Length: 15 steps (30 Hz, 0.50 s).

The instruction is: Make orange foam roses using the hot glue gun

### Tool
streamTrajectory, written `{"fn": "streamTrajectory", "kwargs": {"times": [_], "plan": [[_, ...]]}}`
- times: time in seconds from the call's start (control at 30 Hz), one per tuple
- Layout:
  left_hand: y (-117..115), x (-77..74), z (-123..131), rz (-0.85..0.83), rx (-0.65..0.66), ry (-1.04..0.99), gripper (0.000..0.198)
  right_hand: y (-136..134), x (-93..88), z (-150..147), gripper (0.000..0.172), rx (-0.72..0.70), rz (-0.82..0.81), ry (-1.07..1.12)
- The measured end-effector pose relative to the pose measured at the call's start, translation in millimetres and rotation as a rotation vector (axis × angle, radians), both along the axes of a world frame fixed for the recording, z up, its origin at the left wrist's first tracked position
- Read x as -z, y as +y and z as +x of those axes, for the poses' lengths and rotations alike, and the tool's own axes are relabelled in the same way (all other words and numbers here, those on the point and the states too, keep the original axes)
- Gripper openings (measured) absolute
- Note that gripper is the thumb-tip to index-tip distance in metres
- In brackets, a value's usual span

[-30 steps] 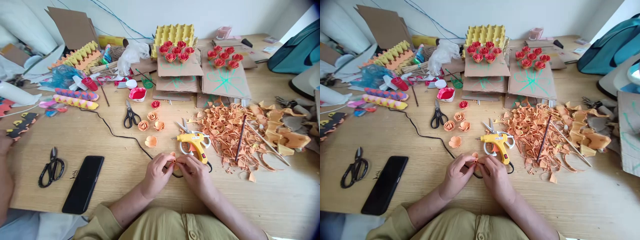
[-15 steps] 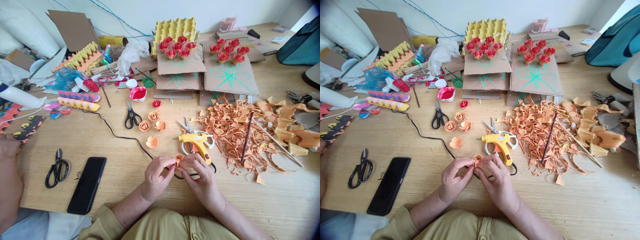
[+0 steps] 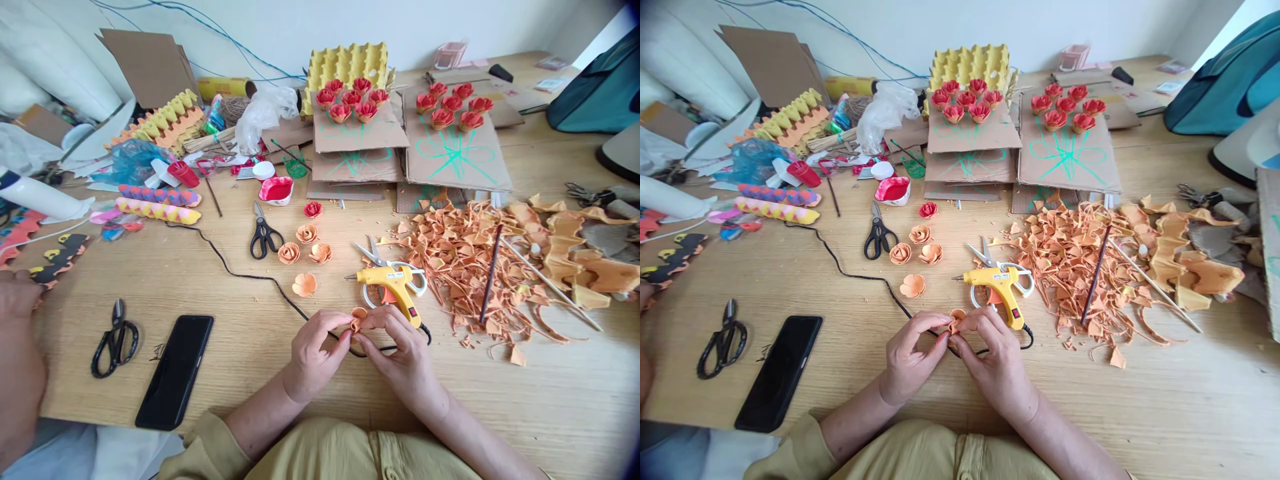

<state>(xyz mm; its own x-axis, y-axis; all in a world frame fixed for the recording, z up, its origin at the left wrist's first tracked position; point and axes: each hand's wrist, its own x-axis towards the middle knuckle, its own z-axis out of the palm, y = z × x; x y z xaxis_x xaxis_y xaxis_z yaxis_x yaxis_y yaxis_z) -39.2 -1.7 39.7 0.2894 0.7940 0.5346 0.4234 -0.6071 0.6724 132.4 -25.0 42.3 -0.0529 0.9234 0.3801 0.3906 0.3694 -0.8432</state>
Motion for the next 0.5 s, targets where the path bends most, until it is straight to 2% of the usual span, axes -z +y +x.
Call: {"fn": "streamTrajectory", "kwargs": {"times": [0.5], "plan": [[-1.0,1.0,-0.2,-0.073,0.006,-0.015,0.026,1.0,-2.9,-0.7,0.018,0.014,0.009,-0.017]]}}
